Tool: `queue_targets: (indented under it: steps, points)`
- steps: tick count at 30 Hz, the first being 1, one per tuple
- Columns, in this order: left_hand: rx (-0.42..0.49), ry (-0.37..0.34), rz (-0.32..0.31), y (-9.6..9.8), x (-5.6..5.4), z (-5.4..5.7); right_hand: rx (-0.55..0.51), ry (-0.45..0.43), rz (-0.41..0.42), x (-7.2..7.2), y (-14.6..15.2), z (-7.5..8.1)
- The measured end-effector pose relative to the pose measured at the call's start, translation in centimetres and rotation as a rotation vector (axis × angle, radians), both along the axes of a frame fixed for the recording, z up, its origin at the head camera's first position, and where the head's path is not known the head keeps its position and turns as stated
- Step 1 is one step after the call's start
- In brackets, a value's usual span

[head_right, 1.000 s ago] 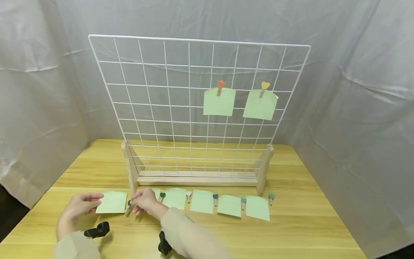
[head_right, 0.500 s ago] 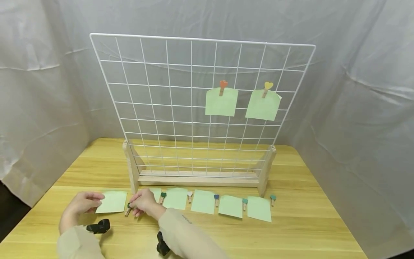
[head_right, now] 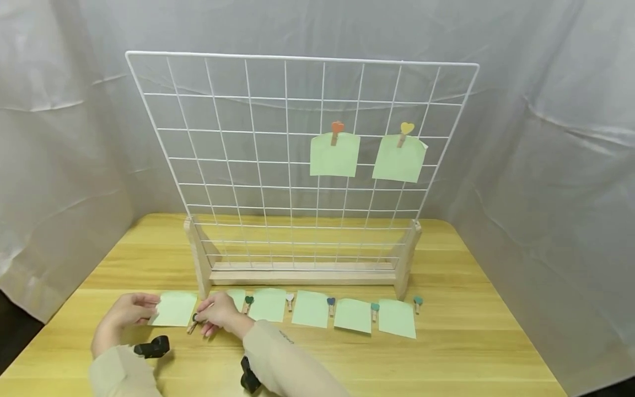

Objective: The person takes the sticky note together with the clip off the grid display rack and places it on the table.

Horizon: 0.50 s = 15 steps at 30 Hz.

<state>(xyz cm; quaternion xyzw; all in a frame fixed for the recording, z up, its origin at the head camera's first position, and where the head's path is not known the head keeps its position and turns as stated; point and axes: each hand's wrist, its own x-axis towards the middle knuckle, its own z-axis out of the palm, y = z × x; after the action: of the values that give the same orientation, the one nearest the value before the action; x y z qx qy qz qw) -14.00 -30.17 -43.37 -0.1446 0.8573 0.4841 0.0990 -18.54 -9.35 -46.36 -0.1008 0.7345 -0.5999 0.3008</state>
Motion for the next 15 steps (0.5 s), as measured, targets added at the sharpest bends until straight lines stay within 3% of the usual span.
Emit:
queue_targets:
  steps: [7, 15]
  points:
    - [-0.054, -0.016, -0.007, 0.0, 0.0, 0.4, 0.027, 0.019, 0.02, -0.2, 0.4, 0.4]
    - [-0.144, -0.002, -0.07, 0.3, 0.1, 1.4, 0.031, 0.034, 0.068, -0.5, 1.0, 1.3]
